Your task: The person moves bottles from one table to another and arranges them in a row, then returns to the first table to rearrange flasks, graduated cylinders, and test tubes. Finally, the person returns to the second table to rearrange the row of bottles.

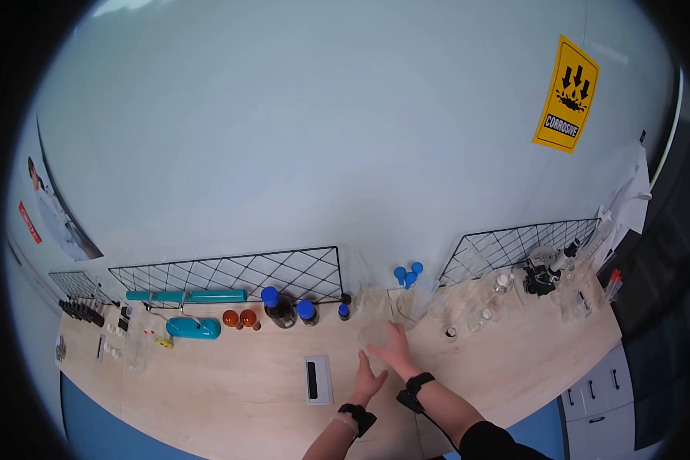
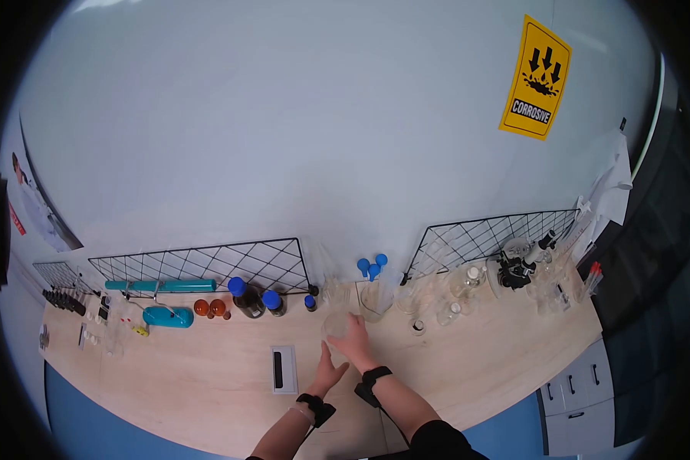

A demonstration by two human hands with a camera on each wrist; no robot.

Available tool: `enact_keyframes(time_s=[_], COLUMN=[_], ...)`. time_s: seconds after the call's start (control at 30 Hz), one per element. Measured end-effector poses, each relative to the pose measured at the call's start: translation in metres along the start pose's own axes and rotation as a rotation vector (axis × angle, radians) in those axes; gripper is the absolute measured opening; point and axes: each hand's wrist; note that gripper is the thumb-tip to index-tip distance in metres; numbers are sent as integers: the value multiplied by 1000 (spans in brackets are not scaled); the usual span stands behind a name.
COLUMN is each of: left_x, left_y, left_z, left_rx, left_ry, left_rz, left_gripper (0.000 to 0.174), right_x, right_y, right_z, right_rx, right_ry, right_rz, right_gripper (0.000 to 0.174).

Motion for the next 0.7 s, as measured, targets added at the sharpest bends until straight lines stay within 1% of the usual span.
enact_keyframes(time_s=[0.1, 0.3, 0.4, 0.5, 0.63, 0.7], left_x=[16, 42, 51, 55, 59, 58], left_y=[-2, -9, -7, -6, -9, -10], left_z=[-11, -20, -27, -28, -27, -26], left_rx=[14, 87, 68, 102, 83, 67], left_ry=[-38, -33, -113, -42, -22, -18], left_rz=[-21, -6, -63, -11, 27, 34], left_gripper=[100, 99, 98, 97, 97, 96], right_x=[16, 39, 50, 54, 56, 56], right_y=[-1, 3, 8, 5, -3, 4], right_z=[5, 11, 13, 10, 7, 9], right_rx=[-8, -5, -39, -45, -32, -27], right_ry=[-1, 17, 6, -2, -13, -14], right_rz=[8, 52, 29, 45, 86, 47], right_gripper=[73, 73, 74, 76, 77, 79])
Point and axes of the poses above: each hand's wrist, its own x-axis towards the middle knuckle, its own z-axis out of the palm, y = z × x, and after that the axes turned 10 degrees about -y, right-handed
